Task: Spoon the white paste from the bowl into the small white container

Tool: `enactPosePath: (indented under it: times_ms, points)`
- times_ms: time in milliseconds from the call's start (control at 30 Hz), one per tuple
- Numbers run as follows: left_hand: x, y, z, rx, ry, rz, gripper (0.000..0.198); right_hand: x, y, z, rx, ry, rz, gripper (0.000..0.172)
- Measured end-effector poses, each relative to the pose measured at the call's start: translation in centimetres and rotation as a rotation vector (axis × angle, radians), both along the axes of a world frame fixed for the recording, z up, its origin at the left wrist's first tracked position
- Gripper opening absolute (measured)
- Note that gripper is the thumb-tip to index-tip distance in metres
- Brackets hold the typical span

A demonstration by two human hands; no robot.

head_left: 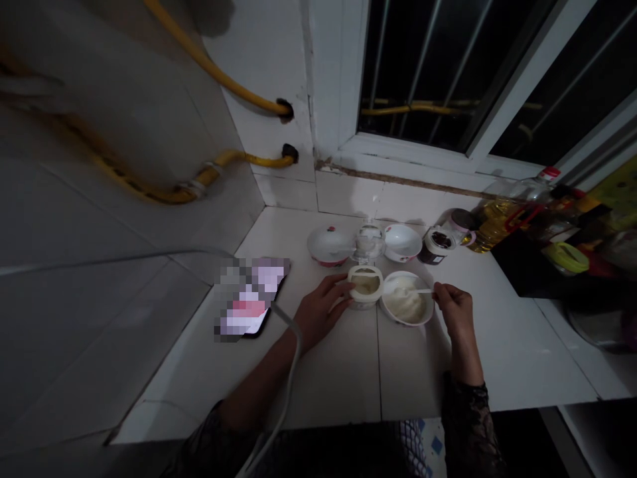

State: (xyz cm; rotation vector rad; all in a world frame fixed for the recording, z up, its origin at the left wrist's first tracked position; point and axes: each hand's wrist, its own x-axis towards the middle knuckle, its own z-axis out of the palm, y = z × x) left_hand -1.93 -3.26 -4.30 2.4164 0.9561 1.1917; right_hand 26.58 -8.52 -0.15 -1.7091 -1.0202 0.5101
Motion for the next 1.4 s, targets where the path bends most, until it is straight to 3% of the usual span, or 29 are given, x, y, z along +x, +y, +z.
enactPosePath:
  times_ms: [267, 400, 533, 700, 767, 833, 1033, 1233, 1400]
  points:
    - [0.0, 0.0, -0.1, -0.018, 0.013, 0.007, 0.022, -0.9, 0.4, 0.5, 0.051, 0.036, -0.031, 0.044]
    - [0.0, 0.0, 0.0, 0.000, 0.005, 0.001, 0.022, -2.6, 0.6, 1.1, 0.128, -0.059, -0.009, 0.046]
    - [0.0, 0.1, -0.2, 0.014, -0.003, -0.002, 0.022, -5.0, 0.4, 1.7, 0.348, -0.407, 0.038, 0.039]
    - [0.0, 0.0, -0.1, -0.020, 0.002, 0.000, 0.022, -7.0, 0.2, 1.8, 0.561, -1.025, 0.344, 0.023]
    - [0.0, 0.0, -0.1, -0.029, 0.004, -0.002, 0.023, -7.1, 0.2, 1.8, 0.595, -1.112, 0.375, 0.019]
    - [0.0, 0.0, -0.1, -0.023, 0.000, -0.009, 0.022, -6.8, 0.1, 1.9, 0.614, -1.074, 0.319, 0.017]
    - [0.0, 0.1, -0.2, -0.004, -0.014, -0.012, 0.022, -2.6, -0.1, 2.1, 0.505, -0.817, 0.151, 0.029]
    - [0.0, 0.0, 0.0, -0.022, -0.011, -0.011, 0.022, 2.0, -1.0, 2.3, 0.178, -0.787, 0.199, 0.033]
    - [0.0, 0.0, 0.1, 0.007, -0.003, -0.004, 0.022, 1.4, -1.0, 2.1, 0.052, -0.774, 0.373, 0.039]
